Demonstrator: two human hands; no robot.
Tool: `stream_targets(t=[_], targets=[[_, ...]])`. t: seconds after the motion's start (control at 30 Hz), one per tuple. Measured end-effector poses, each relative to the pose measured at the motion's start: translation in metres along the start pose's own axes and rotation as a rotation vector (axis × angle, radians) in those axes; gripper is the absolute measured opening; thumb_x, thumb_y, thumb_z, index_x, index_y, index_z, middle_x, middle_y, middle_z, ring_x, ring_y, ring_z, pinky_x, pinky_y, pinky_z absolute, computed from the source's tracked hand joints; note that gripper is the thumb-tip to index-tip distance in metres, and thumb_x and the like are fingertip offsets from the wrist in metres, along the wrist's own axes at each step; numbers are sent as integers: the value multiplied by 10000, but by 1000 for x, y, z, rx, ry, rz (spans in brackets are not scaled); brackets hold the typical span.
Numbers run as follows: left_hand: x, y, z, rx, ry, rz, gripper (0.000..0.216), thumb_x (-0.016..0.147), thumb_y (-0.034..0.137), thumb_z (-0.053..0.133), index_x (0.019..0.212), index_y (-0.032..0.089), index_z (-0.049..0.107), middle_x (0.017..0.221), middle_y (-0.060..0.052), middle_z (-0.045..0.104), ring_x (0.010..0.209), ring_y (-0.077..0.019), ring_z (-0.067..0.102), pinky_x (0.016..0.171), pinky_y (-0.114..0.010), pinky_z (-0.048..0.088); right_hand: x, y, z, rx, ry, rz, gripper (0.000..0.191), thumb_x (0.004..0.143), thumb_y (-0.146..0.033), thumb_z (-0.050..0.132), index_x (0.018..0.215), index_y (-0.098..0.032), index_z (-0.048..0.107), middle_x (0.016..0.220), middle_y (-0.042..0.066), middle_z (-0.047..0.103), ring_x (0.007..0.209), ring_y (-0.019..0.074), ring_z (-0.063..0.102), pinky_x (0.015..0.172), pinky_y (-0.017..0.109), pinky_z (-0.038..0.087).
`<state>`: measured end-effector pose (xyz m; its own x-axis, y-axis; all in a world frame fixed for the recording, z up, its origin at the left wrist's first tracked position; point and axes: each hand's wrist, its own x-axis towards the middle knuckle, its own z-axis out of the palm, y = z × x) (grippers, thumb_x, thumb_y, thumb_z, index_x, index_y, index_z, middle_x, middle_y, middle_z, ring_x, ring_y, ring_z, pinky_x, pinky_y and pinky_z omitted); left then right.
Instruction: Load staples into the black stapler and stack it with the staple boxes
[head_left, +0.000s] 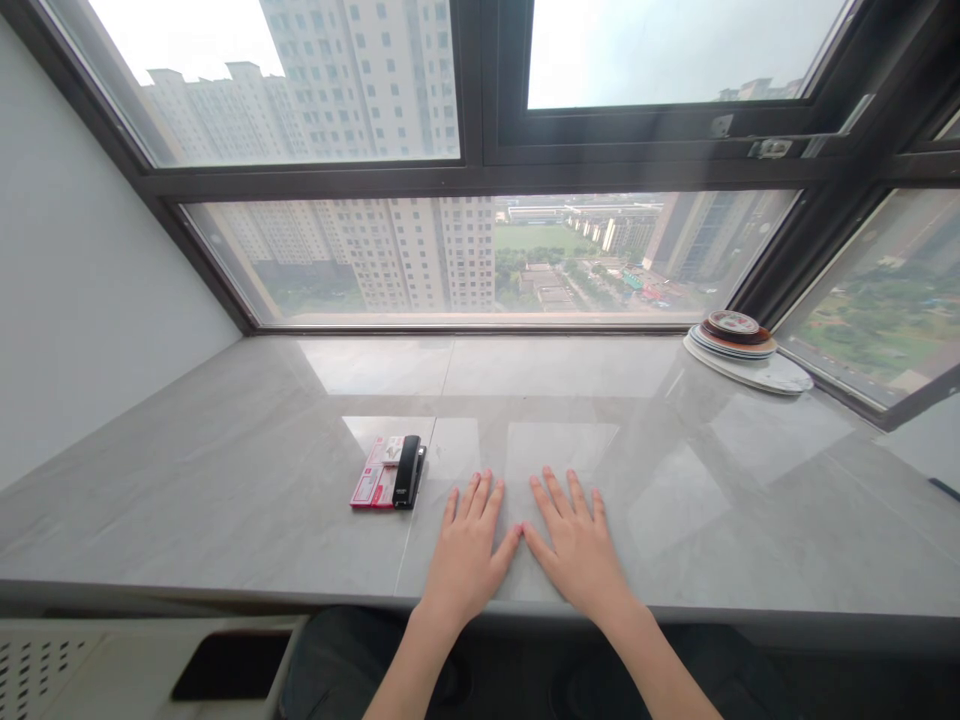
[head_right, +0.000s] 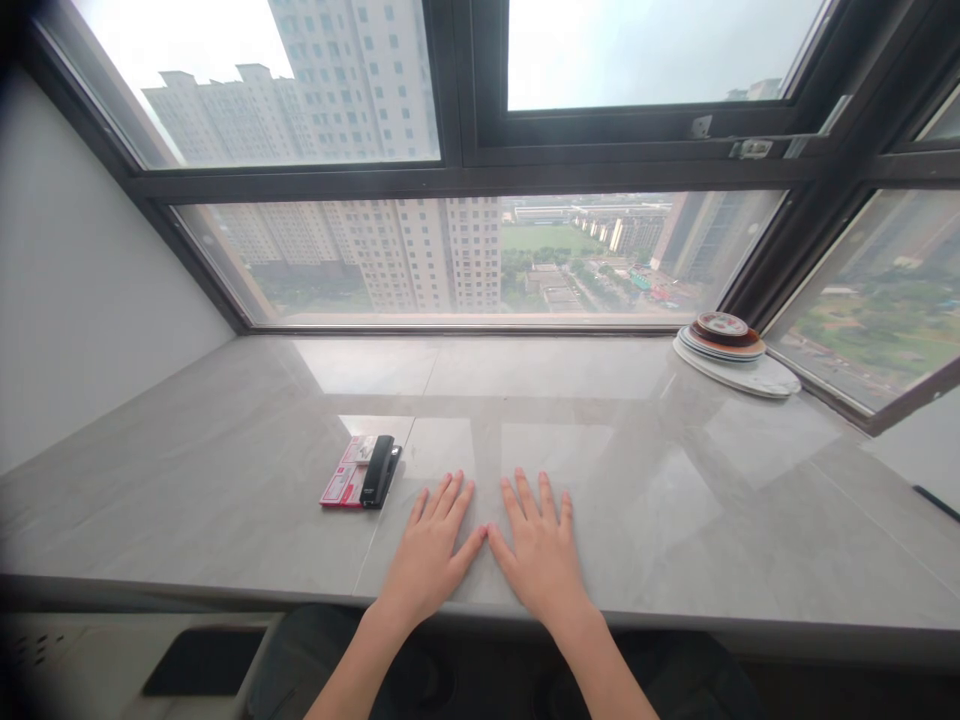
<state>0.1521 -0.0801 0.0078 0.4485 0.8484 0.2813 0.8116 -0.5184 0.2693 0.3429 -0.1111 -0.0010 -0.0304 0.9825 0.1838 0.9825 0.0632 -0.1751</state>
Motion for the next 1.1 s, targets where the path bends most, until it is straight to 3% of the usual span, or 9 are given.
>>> stream_targets(t=[0.17, 0.27, 0.43, 0.53, 0.63, 0.77, 0.9, 1.0, 1.1], targets=[[-1, 5, -5, -53, 10, -5, 485, 1058, 364, 442, 1534, 269, 459, 1650, -72, 377, 1555, -280, 293, 1254, -575, 270, 10, 1, -11, 63, -58, 47, 650, 997, -554, 418, 1601, -315, 393, 1692, 57, 295, 1562, 413, 166, 1198, 671, 151], [-3, 10, -12, -94, 23, 6, 435, 1040, 227, 419, 1454, 278, 544, 1596, -37, 466, 1532, -267, 345, 1251, -556, 295, 39, -15, -30, 203, -152, 63, 606, 985, -550, 453, 1489, -226, 550, 1509, 176, 540, 1412, 408, 447, 1132, 584, 318], [-9, 9, -18, -189, -6, 6, 408, 941, 140, 467, 1278, 260, 665, 1317, -62, 697, 1348, -301, 563, 1126, -511, 468, 103, -99, -42, 572, -211, -69, 768, 982, -649, 443, 1577, -170, 365, 1405, 164, 598, 1190, 289, 625, 956, 395, 482], [-15, 3, -15, -238, -55, 46, 437, 914, 156, 483, 1295, 270, 663, 1223, -65, 739, 1194, -299, 659, 994, -457, 551, 133, -152, -27, 530, -205, -126, 908, 905, -748, 518, 1551, -132, 350, 1445, 217, 534, 1226, 338, 581, 939, 427, 492], [-23, -2, -12, -269, -73, 93, 287, 852, 155, 520, 1009, 240, 745, 944, -78, 769, 913, -291, 715, 785, -408, 574, 152, -178, -15, 408, -197, -141, 777, 904, -673, 590, 1443, -129, 456, 1404, 219, 544, 1208, 341, 557, 912, 431, 498], [-27, -2, -15, -372, 61, 81, 191, 895, 183, 519, 749, 217, 638, 759, -70, 685, 747, -226, 651, 691, -353, 504, 153, -157, -22, 372, -190, -219, 394, 928, -369, 615, 1265, -165, 602, 1253, 146, 609, 1137, 287, 552, 904, 383, 480], [-20, 1, -23, -397, 232, -120, 359, 1031, 261, 390, 727, 225, 577, 718, -49, 616, 749, -208, 597, 696, -339, 485, 122, -95, -37, 360, -134, -267, 488, 901, -172, 570, 1379, -268, 597, 1229, 85, 594, 1147, 248, 518, 963, 357, 431], [-11, 5, -26, -313, 280, -235, 280, 1042, 281, 405, 950, 234, 666, 967, -63, 685, 968, -239, 619, 852, -385, 520, 92, -50, -42, 403, -48, -229, 568, 891, -97, 517, 1404, -319, 611, 1199, 64, 594, 1137, 227, 524, 992, 351, 420], [-4, 9, -23, -188, 215, -162, 325, 1017, 285, 477, 1304, 288, 630, 1384, -62, 603, 1298, -275, 525, 1092, -471, 444, 71, -28, -40, 487, 25, -141, 532, 922, -97, 467, 1380, -304, 640, 1208, 64, 607, 1147, 214, 551, 1043, 355, 414]])
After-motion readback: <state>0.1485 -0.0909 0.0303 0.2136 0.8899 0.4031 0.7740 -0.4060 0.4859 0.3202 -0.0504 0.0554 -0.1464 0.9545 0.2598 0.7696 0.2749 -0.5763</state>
